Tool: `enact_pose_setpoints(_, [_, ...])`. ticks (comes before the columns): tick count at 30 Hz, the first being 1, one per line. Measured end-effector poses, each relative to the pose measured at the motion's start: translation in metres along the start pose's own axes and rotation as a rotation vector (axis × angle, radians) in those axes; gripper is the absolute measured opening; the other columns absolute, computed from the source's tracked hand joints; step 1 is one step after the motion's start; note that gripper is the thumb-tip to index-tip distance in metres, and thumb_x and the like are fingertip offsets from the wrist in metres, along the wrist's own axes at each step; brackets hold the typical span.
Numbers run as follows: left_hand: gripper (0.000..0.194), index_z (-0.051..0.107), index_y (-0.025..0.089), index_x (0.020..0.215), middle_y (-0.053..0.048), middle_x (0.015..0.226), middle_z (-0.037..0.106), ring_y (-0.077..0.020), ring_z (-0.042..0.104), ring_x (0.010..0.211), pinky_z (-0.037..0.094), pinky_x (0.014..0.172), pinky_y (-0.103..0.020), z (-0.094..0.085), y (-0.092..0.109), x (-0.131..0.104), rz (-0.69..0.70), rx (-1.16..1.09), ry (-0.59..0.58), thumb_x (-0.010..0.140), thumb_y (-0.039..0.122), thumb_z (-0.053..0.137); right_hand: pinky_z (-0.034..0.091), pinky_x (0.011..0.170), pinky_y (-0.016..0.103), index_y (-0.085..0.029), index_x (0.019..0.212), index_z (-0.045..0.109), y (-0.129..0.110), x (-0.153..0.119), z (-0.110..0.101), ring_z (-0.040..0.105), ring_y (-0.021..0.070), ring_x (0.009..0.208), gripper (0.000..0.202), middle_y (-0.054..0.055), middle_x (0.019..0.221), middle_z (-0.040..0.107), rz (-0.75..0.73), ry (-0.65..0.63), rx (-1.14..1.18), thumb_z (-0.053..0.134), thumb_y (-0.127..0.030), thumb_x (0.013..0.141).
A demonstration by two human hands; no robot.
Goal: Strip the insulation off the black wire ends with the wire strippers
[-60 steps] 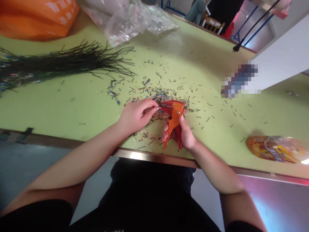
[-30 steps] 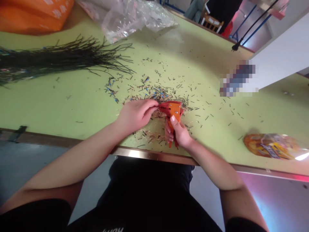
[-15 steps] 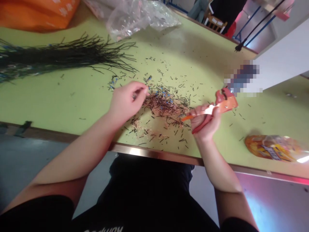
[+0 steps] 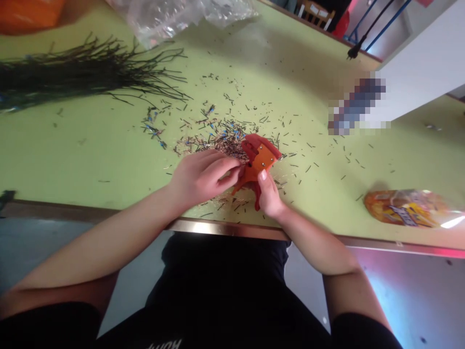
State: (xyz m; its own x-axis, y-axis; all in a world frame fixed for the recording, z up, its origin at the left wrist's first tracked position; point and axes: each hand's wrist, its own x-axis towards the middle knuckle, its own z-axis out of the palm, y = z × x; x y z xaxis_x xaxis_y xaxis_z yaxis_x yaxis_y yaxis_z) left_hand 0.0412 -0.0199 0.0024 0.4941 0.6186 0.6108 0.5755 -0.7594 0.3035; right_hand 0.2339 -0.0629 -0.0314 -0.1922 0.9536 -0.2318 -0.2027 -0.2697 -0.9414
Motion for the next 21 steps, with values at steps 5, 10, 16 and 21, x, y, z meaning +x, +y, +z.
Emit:
enact_pose_setpoints(5, [0.014,0.068,0.023,0.097,0.000,0.073,0.072,-0.0152,0.066,0.065,0.047,0.058,-0.029,0.0017,0.0013,-0.0010,0.081,0.024,0.051,0.103,0.021,0.056,0.067,0.077,0.047,-0.033,0.118,0.064,0.0005,0.0032,0.0032,0.068,0.0350,0.120,0.061,0.009,0.112,0.071,-0.172,0.122,0.057,0.060,-0.085,0.087])
enact_pose_setpoints(10, [0.014,0.068,0.024,0.100,0.001,0.074,0.071,-0.0141,0.066,0.065,0.051,0.061,-0.029,0.0008,0.0019,-0.0007,0.086,-0.029,0.052,0.103,0.021,0.055,0.067,0.076,0.048,-0.030,0.110,0.065,-0.0026,0.0017,0.0070,0.068,0.0364,0.120,0.068,0.011,0.109,0.072,-0.115,0.142,0.002,0.049,-0.092,0.086])
enact_pose_setpoints(16, [0.016,0.066,0.024,0.093,0.001,0.072,0.070,-0.0132,0.064,0.064,0.051,0.060,-0.028,-0.0023,0.0044,0.0003,0.114,-0.035,0.045,0.104,0.021,0.055,0.066,0.081,0.050,-0.029,0.107,0.066,0.0005,0.0026,0.0057,0.067,0.0372,0.121,0.072,0.013,0.106,0.071,-0.171,0.239,-0.077,0.048,-0.094,0.082])
enact_pose_setpoints(21, [0.019,0.065,0.023,0.090,0.001,0.072,0.071,-0.0131,0.064,0.064,0.051,0.059,-0.027,-0.0045,0.0066,0.0010,0.149,-0.004,0.060,0.105,0.020,0.055,0.063,0.087,0.053,-0.031,0.109,0.067,0.0041,0.0039,0.0042,0.066,0.0373,0.124,0.070,0.012,0.106,0.072,-0.179,0.256,-0.095,0.048,-0.094,0.084])
